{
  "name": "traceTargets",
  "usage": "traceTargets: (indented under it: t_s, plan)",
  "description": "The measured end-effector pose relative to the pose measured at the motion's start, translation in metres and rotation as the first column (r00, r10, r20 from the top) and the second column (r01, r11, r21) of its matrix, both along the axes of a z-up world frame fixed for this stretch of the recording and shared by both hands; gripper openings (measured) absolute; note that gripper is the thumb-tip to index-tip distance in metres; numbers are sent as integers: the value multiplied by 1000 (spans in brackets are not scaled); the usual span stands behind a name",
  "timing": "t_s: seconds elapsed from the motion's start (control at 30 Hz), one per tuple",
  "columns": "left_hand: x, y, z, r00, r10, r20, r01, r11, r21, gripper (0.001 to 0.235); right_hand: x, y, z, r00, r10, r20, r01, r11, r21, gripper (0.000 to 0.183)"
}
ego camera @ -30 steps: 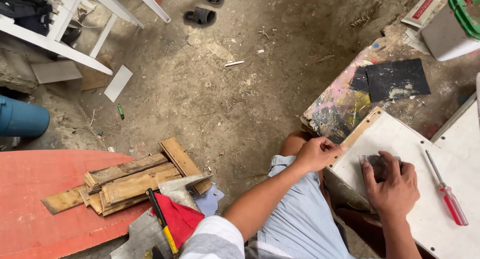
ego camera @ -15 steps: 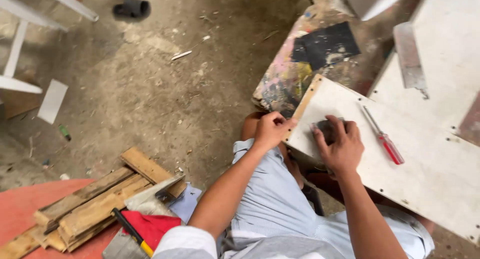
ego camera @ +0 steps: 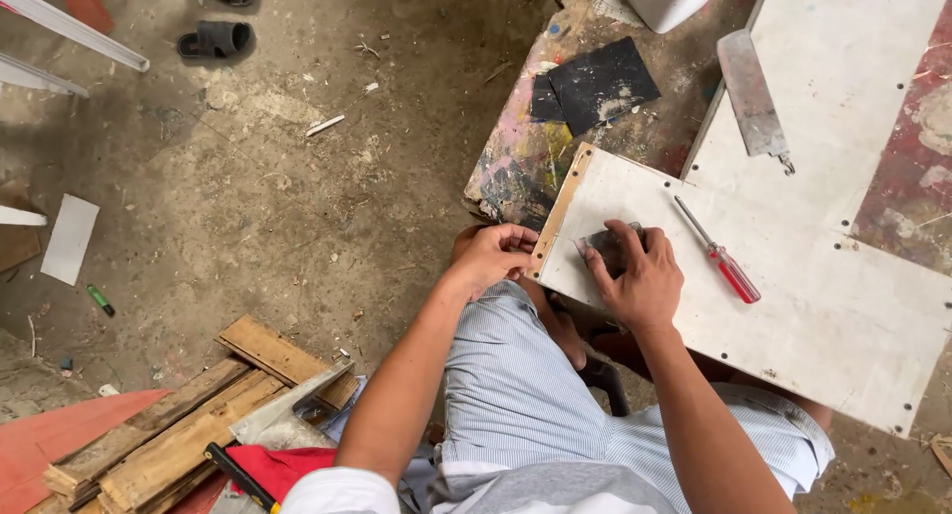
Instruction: Fastening and preparing metal components on a white panel using a screwdriver and a putty knife.
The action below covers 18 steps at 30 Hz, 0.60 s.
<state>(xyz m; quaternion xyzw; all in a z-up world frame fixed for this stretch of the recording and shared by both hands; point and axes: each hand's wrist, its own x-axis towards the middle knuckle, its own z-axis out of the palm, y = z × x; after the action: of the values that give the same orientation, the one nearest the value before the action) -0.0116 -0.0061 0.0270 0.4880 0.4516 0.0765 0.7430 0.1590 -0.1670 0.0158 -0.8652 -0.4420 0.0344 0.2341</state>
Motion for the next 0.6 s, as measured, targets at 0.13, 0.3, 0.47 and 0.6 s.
traceTargets:
  t_s: [0.13,0.3,0.47,0.6]
  plan:
    - [6,0,-26,998,48,-44,-47,999,21,28,0,0,3,1000,6,-3,-6,1000,-8,52]
    - [9,-3,61,927,-10,-375,132,944,301,15,1,-1,-2,1000,0,-14,0,1000,2,51]
    - [-10,0,-10,955,226,-192,-154,932,329,34,0,0,1,1000,-1,-9,1,1000,25,50]
    - [-3,-11,14,905,23,-424,215,836,505,34,0,0,1,1000,5,15,-6,999,37,49]
